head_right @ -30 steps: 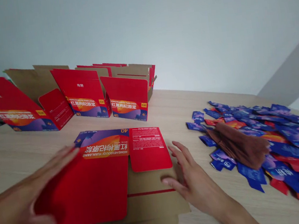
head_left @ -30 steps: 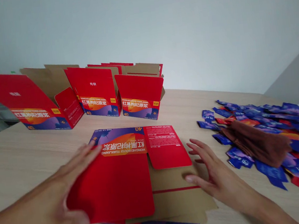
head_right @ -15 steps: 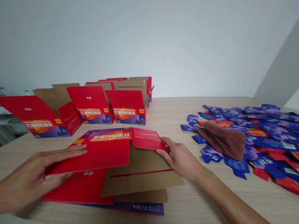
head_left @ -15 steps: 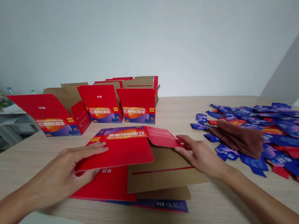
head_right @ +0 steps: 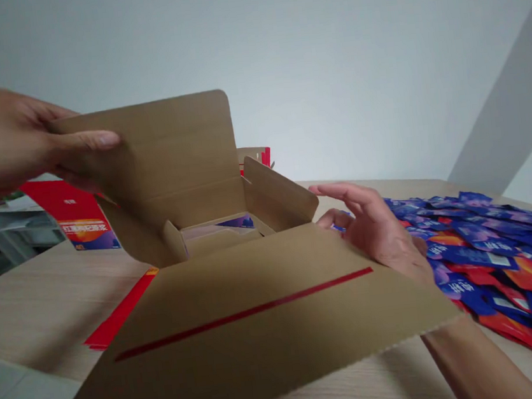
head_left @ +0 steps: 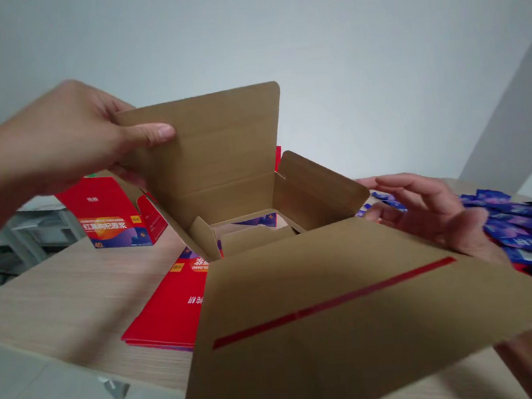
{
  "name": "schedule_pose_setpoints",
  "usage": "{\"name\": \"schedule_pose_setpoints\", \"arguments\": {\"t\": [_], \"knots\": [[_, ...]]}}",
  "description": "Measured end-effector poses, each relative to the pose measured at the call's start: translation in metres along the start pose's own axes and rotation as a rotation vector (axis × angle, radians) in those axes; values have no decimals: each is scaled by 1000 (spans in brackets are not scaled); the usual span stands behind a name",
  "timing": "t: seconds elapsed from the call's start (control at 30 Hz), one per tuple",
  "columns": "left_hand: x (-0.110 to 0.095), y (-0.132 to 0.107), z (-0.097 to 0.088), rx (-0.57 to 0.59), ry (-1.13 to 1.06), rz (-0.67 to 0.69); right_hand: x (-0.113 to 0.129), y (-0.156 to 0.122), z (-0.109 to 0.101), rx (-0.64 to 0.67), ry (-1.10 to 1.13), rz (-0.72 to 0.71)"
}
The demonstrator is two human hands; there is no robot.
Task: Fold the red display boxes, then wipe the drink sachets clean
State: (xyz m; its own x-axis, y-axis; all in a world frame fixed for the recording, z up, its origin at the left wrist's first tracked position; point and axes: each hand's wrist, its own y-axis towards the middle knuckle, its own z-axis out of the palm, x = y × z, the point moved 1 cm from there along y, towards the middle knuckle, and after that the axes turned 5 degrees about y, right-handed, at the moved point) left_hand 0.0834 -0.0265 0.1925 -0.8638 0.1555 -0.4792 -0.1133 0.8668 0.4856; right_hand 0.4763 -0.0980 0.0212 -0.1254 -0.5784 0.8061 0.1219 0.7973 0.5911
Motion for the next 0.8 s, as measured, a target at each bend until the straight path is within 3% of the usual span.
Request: {"name": "schedule_pose_setpoints", "arguments": {"t": [0.1,0.23,0.37,0.43,0.53,0.67,0.8], "knots": [[-13,11,11,107,-31,51,-1,-12,6,155,-26,62],[-3,15,47,203,76,123,-6,-37,8,390,-135,167],[21,9,86,149,218,25,-12,-52,2,433,-187,272],[29,1,99,112,249,56,-13,-53,0,428,-174,321],[30,-14,106,92,418,234,-12,-53,0,433,-195,349],[9,-26,99,-73,695,553,-10,-53,5,452,-230,368],[-23,-23,102,200,820,598,-9,-53,6,436,-244,372]]}}
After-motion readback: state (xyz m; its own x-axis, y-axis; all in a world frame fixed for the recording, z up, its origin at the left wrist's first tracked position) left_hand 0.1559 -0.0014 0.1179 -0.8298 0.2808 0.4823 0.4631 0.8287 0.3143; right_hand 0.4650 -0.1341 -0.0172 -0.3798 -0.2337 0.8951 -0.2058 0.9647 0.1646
